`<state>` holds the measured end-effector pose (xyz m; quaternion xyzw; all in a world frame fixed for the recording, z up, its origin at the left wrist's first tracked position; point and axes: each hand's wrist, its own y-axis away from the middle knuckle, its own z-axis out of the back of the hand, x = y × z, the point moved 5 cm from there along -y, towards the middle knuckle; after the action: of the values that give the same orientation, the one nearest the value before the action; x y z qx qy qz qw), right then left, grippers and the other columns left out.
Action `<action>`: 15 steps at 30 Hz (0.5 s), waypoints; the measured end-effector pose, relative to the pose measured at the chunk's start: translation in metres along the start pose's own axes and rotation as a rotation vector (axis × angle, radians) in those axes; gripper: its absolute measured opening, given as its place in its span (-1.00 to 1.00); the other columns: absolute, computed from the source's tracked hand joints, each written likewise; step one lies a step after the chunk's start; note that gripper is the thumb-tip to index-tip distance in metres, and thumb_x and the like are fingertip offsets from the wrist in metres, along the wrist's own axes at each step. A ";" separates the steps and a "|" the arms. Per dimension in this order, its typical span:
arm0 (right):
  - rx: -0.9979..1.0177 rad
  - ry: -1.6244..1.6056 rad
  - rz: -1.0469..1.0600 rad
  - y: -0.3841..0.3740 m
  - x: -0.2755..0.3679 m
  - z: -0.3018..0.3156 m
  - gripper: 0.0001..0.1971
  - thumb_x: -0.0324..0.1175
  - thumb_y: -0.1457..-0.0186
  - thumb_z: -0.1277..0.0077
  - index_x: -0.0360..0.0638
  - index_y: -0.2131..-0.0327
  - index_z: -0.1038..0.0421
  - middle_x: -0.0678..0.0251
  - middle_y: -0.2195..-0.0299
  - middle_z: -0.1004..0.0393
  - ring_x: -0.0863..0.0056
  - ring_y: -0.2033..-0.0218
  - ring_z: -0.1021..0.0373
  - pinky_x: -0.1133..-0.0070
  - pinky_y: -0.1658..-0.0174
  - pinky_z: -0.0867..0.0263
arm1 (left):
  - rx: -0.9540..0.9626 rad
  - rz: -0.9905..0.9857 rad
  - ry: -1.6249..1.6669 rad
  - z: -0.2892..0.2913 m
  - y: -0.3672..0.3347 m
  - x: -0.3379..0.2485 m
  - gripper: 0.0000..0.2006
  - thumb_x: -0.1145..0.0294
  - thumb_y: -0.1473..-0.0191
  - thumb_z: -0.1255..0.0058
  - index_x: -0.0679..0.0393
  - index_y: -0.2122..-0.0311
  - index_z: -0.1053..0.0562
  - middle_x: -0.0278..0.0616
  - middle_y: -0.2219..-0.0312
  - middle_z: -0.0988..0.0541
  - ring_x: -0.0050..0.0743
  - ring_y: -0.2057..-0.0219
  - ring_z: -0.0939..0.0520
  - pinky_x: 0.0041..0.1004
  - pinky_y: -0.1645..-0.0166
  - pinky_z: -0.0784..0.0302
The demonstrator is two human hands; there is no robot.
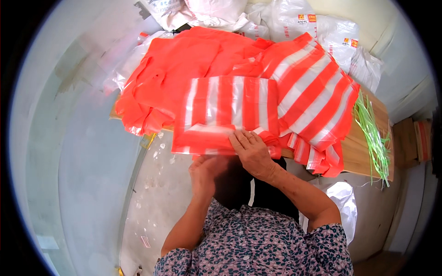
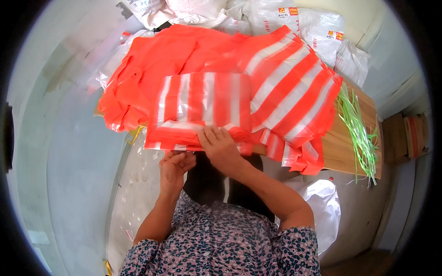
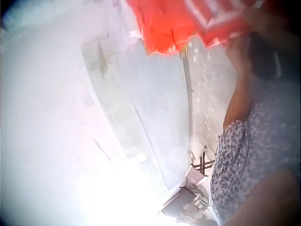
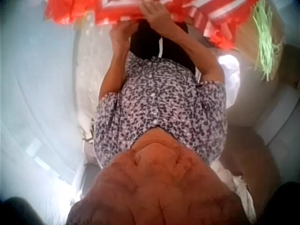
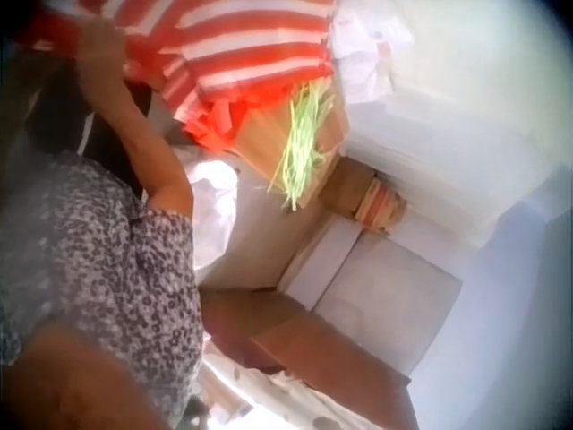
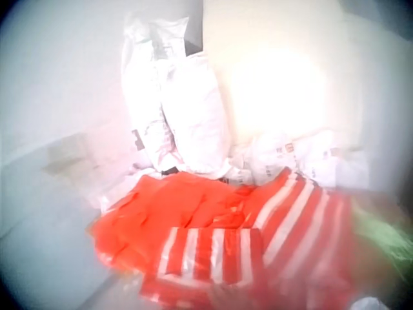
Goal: The person folds plastic bags into compact rectangular bundles, ties each bundle with a plastic string, and places a tied bundle into a large bag.
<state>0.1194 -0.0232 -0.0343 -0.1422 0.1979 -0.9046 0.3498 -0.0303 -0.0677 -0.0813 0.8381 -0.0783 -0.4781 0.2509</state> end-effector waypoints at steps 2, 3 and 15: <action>0.066 -0.004 0.000 -0.008 0.000 0.004 -0.55 -0.48 0.08 0.09 -0.35 0.03 -0.28 0.05 0.06 -0.36 0.15 0.05 -0.33 0.35 -0.03 -0.23 | -0.045 -0.188 -0.455 -0.003 0.017 -0.011 -0.71 0.48 0.00 0.03 0.25 0.12 -0.37 -0.06 0.20 -0.52 -0.12 0.19 -0.57 -0.17 0.05 -0.46; 0.061 -0.002 -0.001 -0.010 -0.002 0.006 -0.55 -0.48 0.08 0.09 -0.35 0.03 -0.28 0.05 0.06 -0.36 0.15 0.05 -0.33 0.35 -0.03 -0.23 | -0.097 -0.378 -0.904 -0.008 0.023 -0.021 -0.66 0.45 0.02 -0.03 0.24 0.08 -0.38 -0.02 0.16 -0.49 -0.08 0.14 -0.54 -0.14 0.01 -0.40; 0.427 -0.211 -0.139 -0.037 -0.033 0.018 -0.65 -0.43 0.03 0.07 -0.13 0.09 -0.33 0.24 0.22 -0.45 0.23 0.29 -0.43 0.38 0.23 -0.33 | 0.401 -1.077 -1.944 -0.054 -0.029 -0.091 -0.61 0.34 0.10 -0.13 0.02 0.09 -0.39 -0.26 0.18 -0.53 -0.35 0.09 -0.50 -0.11 -0.07 -0.23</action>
<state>0.1284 0.0199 -0.0049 -0.1718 -0.0455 -0.9279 0.3277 -0.0361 0.0098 -0.0037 0.0602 0.0560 -0.9522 -0.2943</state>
